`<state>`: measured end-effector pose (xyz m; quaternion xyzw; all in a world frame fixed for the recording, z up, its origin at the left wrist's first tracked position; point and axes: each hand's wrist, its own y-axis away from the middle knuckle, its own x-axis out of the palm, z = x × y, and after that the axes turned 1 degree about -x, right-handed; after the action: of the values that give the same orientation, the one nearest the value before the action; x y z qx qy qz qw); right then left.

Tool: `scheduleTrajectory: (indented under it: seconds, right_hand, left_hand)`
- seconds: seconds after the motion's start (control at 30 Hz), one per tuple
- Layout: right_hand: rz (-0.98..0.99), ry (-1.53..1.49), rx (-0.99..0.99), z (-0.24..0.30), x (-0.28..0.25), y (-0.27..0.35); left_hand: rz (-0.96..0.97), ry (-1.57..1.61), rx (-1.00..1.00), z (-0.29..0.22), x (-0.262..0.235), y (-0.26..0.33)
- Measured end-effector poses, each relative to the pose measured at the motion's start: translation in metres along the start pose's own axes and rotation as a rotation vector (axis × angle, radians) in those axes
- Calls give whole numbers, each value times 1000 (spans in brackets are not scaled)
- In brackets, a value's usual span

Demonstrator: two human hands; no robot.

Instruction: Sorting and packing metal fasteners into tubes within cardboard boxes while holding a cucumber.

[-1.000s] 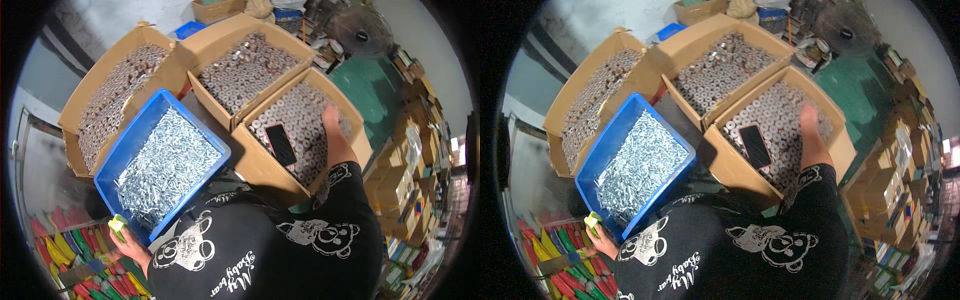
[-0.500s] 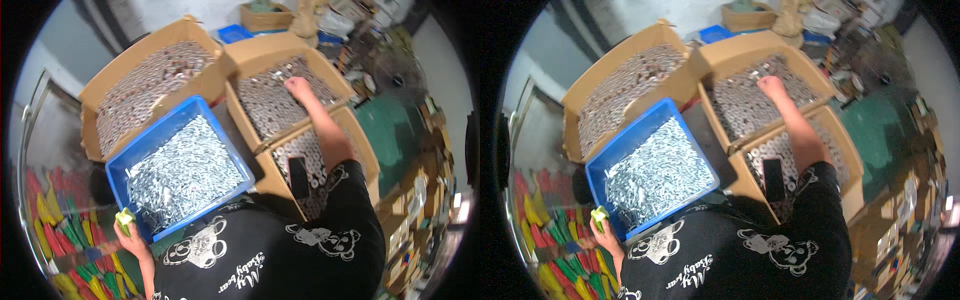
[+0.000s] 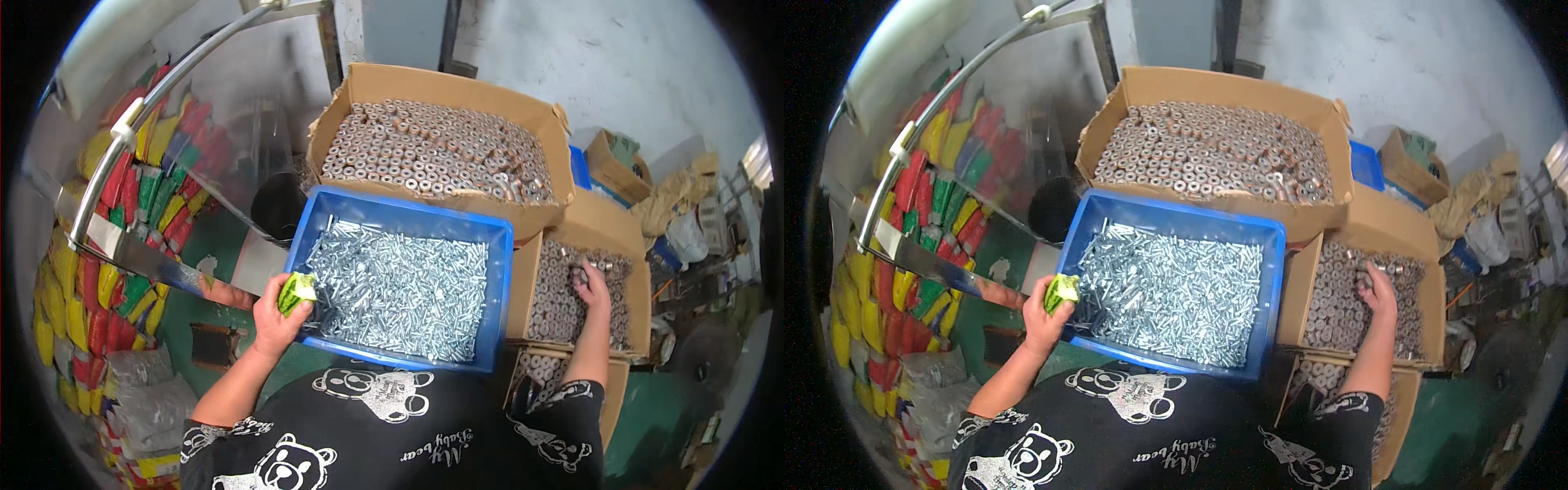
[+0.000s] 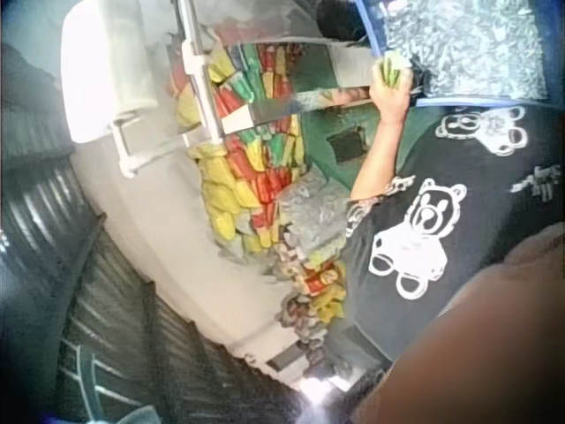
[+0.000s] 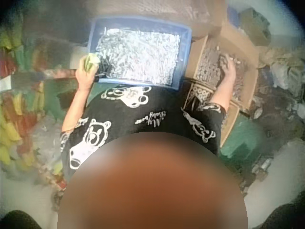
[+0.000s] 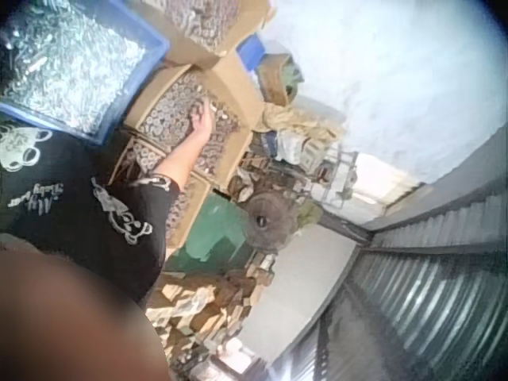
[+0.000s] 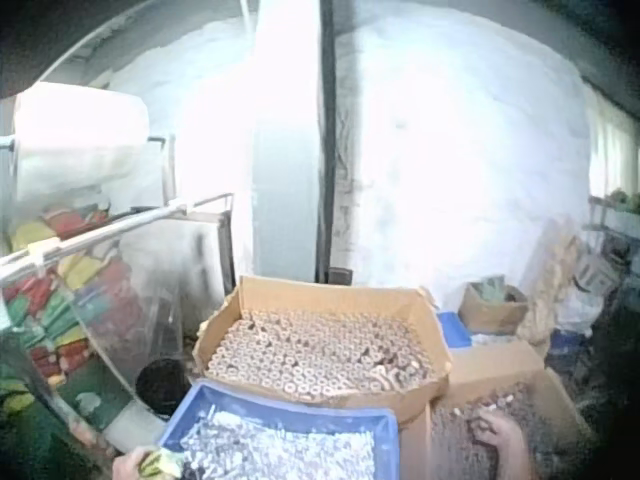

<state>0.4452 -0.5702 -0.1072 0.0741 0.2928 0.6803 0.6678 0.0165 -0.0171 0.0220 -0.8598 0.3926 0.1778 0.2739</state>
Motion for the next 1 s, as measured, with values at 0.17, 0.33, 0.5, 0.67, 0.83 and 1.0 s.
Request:
scheduleTrajectory:
  seconds: [0.17, 0.33, 0.5, 0.67, 0.83, 1.0]
  right_hand:
    - [506, -213, -571, 156, 82, 114]
    - [225, 577, -1202, 286, 322, 176]
    - [-96, 1425, -1282, 293, 481, 141]
    - [-259, 1501, -1137, 286, 505, 114]
    - [-163, 1592, -1152, 287, 481, 115]
    - [-189, 1476, -1390, 264, 444, 124]
  left_hand:
    - [77, 49, 4, 4, -3, -3]
    - [54, 105, 60, 15, -6, -6]
    - [39, 153, 26, 14, -10, -6]
    - [48, 187, 97, 26, -13, -7]
    - [88, 199, 155, 31, -17, -12]
    - [110, 237, 186, 35, -16, -11]
